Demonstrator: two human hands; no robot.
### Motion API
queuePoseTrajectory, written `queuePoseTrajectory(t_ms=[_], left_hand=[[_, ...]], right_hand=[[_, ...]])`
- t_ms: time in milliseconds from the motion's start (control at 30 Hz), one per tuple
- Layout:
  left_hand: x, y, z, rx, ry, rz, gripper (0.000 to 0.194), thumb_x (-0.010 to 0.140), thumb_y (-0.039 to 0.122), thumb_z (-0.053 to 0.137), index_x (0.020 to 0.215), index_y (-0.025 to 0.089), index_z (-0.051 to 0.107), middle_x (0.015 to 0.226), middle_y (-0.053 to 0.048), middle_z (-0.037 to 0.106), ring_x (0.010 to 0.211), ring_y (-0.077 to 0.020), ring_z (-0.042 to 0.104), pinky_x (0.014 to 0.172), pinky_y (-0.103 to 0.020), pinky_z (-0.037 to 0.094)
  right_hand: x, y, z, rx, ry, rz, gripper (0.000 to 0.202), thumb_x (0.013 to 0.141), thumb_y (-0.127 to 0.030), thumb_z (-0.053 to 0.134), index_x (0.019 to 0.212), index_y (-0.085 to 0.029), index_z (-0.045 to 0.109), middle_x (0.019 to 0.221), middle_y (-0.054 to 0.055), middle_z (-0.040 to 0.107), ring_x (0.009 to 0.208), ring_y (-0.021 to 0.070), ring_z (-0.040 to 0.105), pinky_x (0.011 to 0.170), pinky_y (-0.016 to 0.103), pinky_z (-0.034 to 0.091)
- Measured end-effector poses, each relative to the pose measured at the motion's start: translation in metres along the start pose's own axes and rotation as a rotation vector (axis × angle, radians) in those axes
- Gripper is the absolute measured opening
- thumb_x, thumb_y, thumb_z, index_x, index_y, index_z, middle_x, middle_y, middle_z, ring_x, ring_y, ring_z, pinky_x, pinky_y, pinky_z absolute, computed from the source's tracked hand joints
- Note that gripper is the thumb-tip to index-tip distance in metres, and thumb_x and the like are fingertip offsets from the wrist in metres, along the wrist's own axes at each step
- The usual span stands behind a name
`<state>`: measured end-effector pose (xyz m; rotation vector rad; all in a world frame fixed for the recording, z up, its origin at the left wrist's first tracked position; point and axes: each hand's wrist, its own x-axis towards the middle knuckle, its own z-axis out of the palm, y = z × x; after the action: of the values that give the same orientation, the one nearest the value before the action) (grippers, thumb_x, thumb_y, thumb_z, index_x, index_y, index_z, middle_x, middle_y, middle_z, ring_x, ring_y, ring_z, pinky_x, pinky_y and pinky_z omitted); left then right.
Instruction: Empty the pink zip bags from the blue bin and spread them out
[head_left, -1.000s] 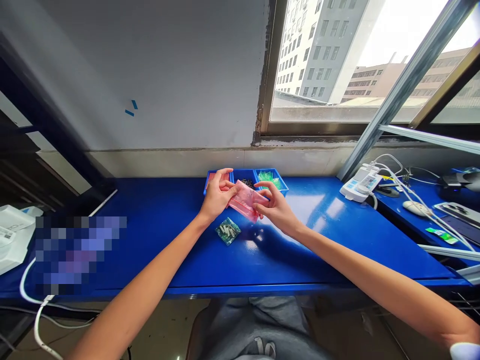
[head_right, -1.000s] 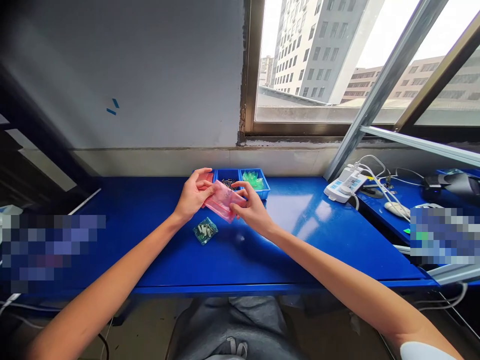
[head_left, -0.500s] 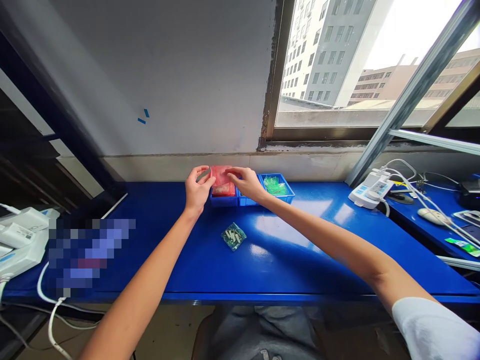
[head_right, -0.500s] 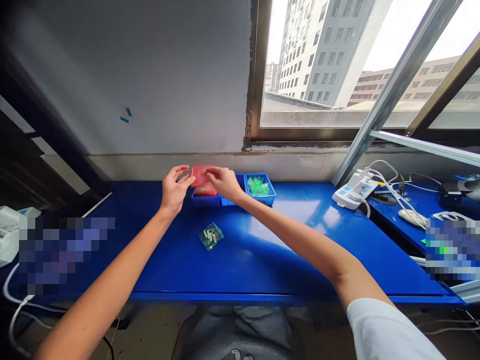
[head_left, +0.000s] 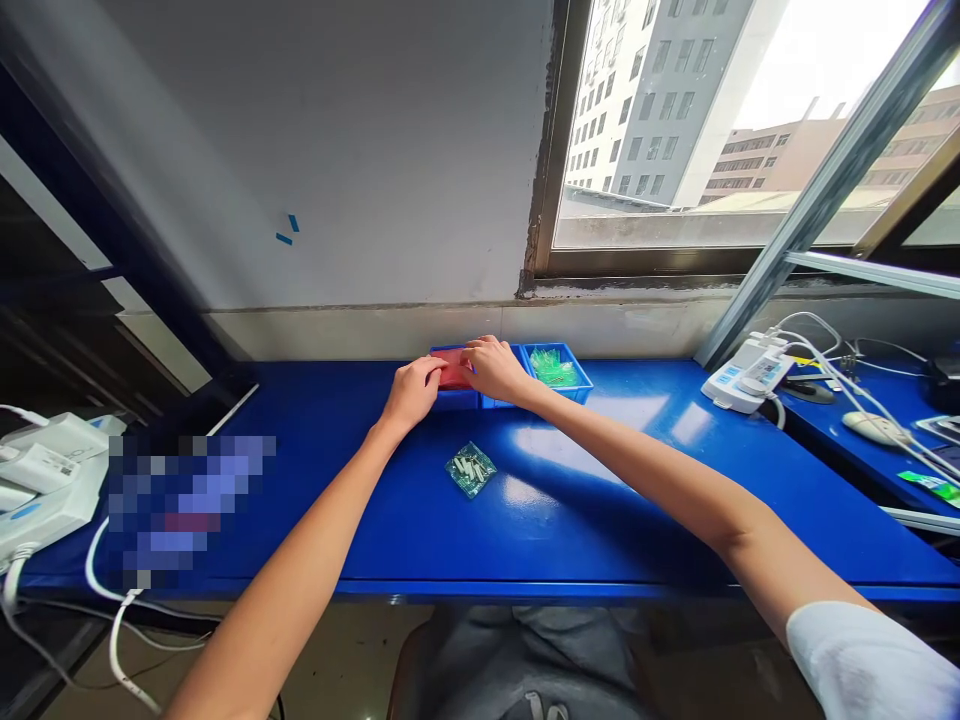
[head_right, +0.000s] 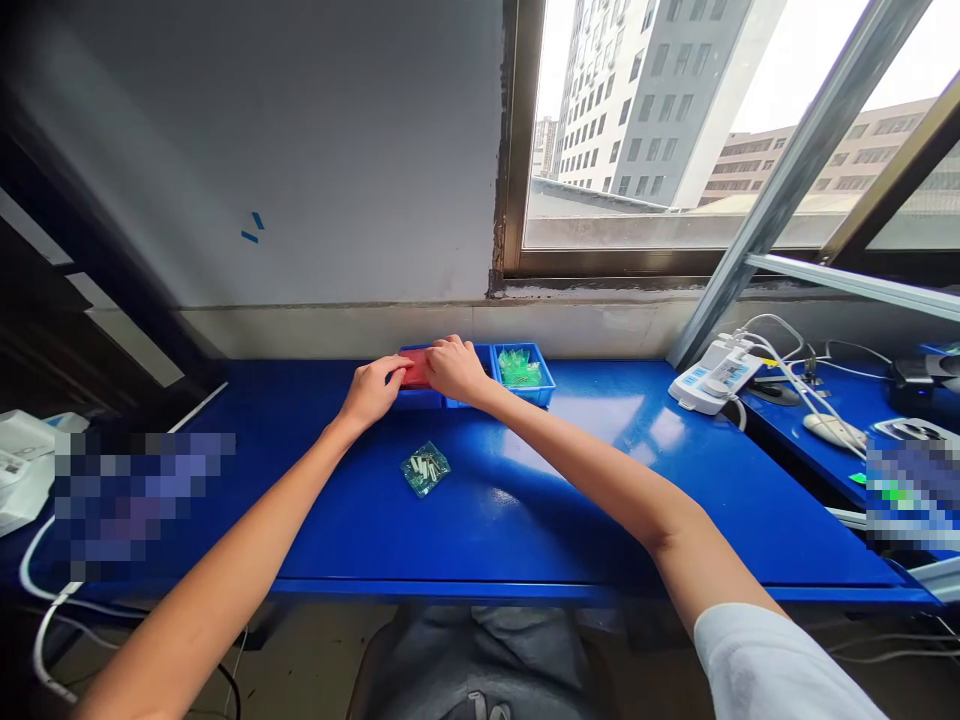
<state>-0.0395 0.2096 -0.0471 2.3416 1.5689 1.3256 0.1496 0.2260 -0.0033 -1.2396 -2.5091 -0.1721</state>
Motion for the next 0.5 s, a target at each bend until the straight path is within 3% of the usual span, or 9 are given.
queuePoseTrajectory(t_ms=[133, 300, 400, 500], left_hand=[[0.0, -0.007, 0.0, -0.023, -0.078, -0.023, 0.034, 0.096, 0.021, 0.045, 0.116, 0.021, 0.074, 0.124, -0.008, 0.073, 0.128, -0.027, 0.063, 0.112, -0.044, 0.048], [-0.005, -0.008, 0.0, -0.001, -0.158, 0.064, 0.039, 0.101, 0.023, 0.039, 0.127, 0.019, 0.068, 0.136, -0.009, 0.067, 0.139, -0.026, 0.053, 0.121, -0.045, 0.039], [-0.003, -0.001, -0.004, 0.068, -0.146, 0.114, 0.04, 0.101, 0.023, 0.037, 0.129, 0.016, 0.065, 0.139, -0.012, 0.063, 0.137, -0.0261, 0.053, 0.121, -0.046, 0.039], [0.002, 0.019, -0.019, 0.125, -0.068, 0.111, 0.038, 0.101, 0.023, 0.038, 0.126, 0.016, 0.066, 0.131, -0.012, 0.065, 0.124, -0.025, 0.06, 0.114, -0.043, 0.045]], right_hand=[[0.001, 0.002, 0.001, 0.035, -0.036, -0.003, 0.031, 0.102, -0.025, 0.041, 0.115, -0.015, 0.067, 0.109, 0.016, 0.071, 0.106, 0.0291, 0.061, 0.083, 0.036, 0.043], [-0.006, -0.008, -0.003, -0.019, -0.068, -0.003, 0.037, 0.104, -0.026, 0.037, 0.102, -0.013, 0.071, 0.11, 0.019, 0.071, 0.106, 0.032, 0.059, 0.083, 0.039, 0.042], [-0.024, -0.02, -0.01, -0.034, 0.035, -0.049, 0.036, 0.104, -0.025, 0.037, 0.108, -0.012, 0.07, 0.119, 0.019, 0.067, 0.108, 0.0318, 0.054, 0.085, 0.04, 0.041], [-0.057, -0.033, -0.013, -0.013, 0.064, -0.152, 0.036, 0.106, -0.025, 0.035, 0.104, -0.012, 0.069, 0.107, 0.017, 0.067, 0.1, 0.0279, 0.052, 0.087, 0.04, 0.041]])
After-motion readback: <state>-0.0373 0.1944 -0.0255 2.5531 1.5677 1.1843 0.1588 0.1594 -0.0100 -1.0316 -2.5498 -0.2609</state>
